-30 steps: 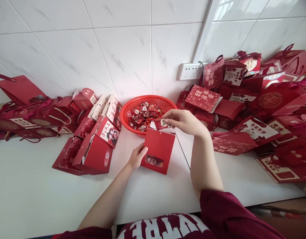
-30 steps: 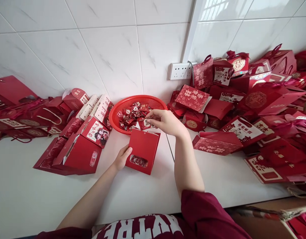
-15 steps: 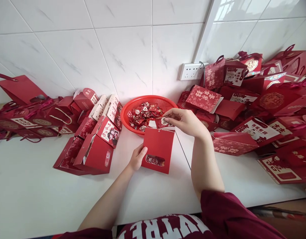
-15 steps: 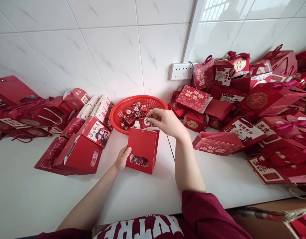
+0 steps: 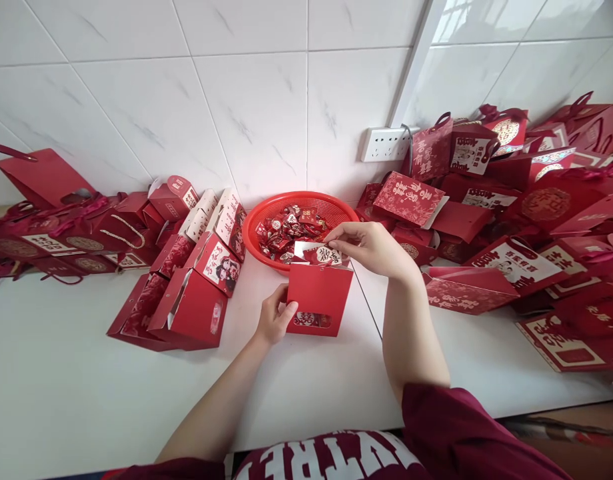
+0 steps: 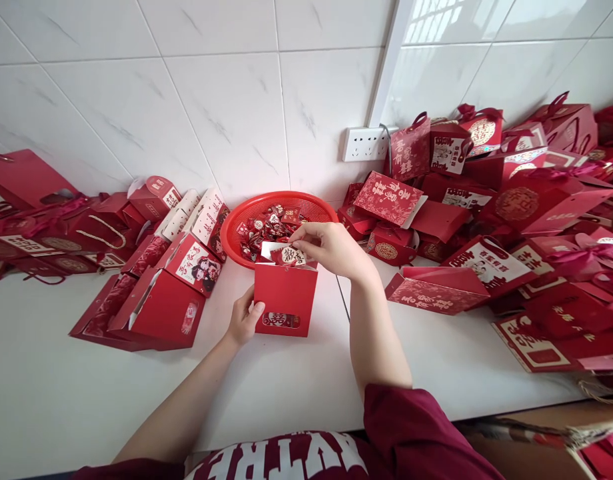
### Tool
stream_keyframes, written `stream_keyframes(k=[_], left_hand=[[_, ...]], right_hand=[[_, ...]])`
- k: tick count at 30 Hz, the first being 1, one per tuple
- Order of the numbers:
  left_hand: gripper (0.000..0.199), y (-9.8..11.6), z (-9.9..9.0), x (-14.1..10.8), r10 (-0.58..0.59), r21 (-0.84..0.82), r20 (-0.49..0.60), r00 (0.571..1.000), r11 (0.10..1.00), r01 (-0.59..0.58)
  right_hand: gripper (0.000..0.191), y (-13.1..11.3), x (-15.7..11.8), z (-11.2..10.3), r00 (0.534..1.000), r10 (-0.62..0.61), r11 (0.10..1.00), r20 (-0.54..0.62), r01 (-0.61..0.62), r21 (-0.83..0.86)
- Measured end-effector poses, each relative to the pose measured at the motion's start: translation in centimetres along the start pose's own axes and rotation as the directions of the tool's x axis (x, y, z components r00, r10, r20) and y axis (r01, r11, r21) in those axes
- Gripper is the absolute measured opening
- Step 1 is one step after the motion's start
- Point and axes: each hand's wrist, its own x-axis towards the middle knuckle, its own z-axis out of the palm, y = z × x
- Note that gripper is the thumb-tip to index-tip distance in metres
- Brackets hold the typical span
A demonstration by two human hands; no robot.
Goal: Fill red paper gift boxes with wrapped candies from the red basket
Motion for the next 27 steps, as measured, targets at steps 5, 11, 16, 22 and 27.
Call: stream_keyframes(k=[5, 11, 16, 22, 27], left_hand=[[0.038, 0.1, 0.0, 0.0, 0.006, 0.015, 0.016, 1.000, 1.000, -0.006], [0.039, 0.0, 0.0, -0.1, 0.002, 0.018, 0.023, 1.000, 1.000, -0.002], [0.038, 0.0, -0.1, 0.0, -0.013, 0.008, 0.024, 1.000, 1.000, 0.013], [0.038, 0.0, 0.1, 0.0, -0.026, -0.013, 0.034, 0.999, 1.000, 0.027], [0.040, 0.0, 0.1, 0.0, -0.028, -0.039, 0.029, 0.999, 0.999, 0.029]], right_hand=[[0.015, -0.5, 0.2, 0.5, 0.997, -0.006, 1.000, 0.077, 0.008, -0.019], [0.017, -0.6, 0.3, 1.1, 0.986, -0.046, 0.991, 0.161, 0.065, -0.115], [0.018, -0.9, 0.3, 1.0, 0.967, -0.043, 0.986, 0.250, 0.081, -0.144], [0.018, -1.1, 0.4, 0.9, 0.961, -0.014, 0.983, 0.277, 0.064, -0.171], [0.019, -1.2, 0.4, 0.9, 0.961, -0.014, 0.984, 0.277, 0.062, -0.168]])
